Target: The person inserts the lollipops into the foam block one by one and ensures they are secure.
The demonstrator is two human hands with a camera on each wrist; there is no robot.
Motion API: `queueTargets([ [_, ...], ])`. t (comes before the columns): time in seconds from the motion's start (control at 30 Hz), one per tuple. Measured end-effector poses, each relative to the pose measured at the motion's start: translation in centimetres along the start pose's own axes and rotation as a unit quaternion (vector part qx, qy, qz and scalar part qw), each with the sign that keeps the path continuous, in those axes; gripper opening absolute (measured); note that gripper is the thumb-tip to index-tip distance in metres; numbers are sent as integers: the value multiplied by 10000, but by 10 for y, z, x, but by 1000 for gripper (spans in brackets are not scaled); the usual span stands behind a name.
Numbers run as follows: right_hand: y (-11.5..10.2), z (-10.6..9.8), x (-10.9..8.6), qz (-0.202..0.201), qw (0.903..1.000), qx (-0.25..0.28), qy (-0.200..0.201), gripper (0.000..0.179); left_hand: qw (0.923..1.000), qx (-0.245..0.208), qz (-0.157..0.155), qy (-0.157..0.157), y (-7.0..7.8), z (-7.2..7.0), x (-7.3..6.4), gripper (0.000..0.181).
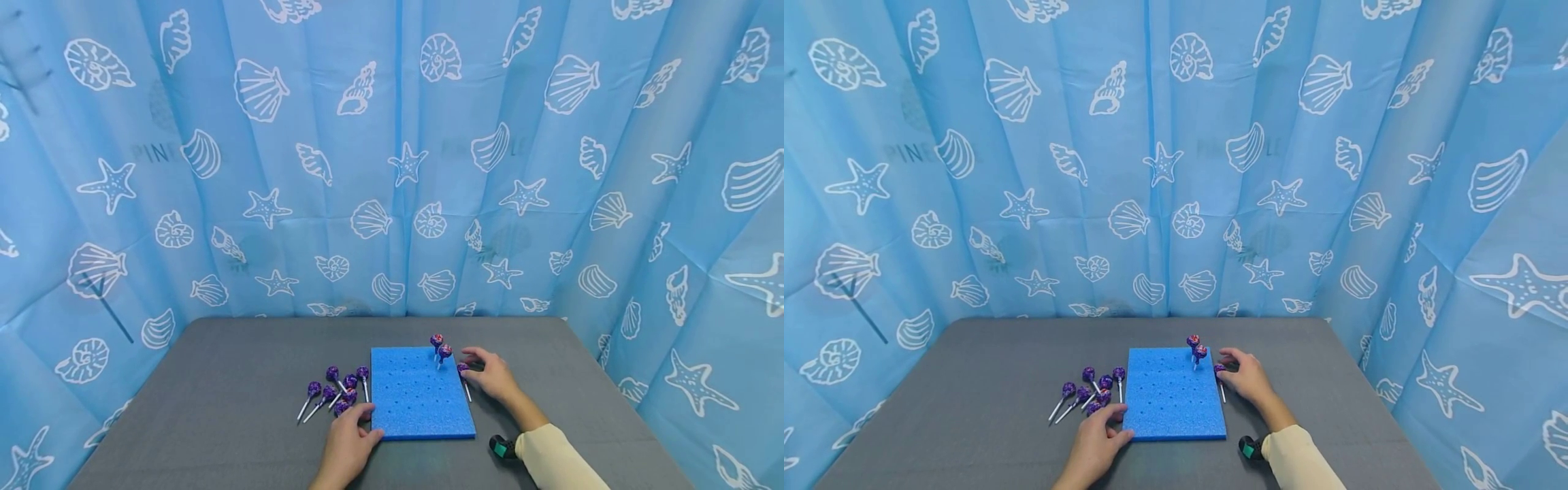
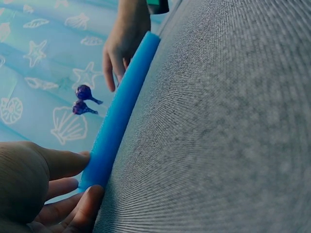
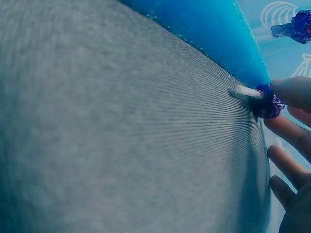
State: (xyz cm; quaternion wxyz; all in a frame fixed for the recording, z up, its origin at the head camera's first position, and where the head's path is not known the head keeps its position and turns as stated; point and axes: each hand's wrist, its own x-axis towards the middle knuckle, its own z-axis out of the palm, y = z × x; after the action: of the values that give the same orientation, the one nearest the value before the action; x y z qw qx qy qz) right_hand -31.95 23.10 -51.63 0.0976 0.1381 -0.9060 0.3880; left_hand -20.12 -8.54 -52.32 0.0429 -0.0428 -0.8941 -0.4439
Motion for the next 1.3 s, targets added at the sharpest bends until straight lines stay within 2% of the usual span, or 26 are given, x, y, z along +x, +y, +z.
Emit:
queueTargets([
  [0.43,-1,1,3,243,9993,-139,-242,38,9999,-17,110,81,-1,0,-1,41],
  [0.9,-4,-1,-1,148,9996,91,210,34,9998,6,151,111,-3,1,-1,41],
  [1.13,-11,-4,-1,123,9989,269,368,33,10000,-29,-77,-23,-1,0,1,42],
  [1.3,-16,-5,-2,-18,9974,322,649,31,9999,-21,-141,-10,0,0,1,43],
])
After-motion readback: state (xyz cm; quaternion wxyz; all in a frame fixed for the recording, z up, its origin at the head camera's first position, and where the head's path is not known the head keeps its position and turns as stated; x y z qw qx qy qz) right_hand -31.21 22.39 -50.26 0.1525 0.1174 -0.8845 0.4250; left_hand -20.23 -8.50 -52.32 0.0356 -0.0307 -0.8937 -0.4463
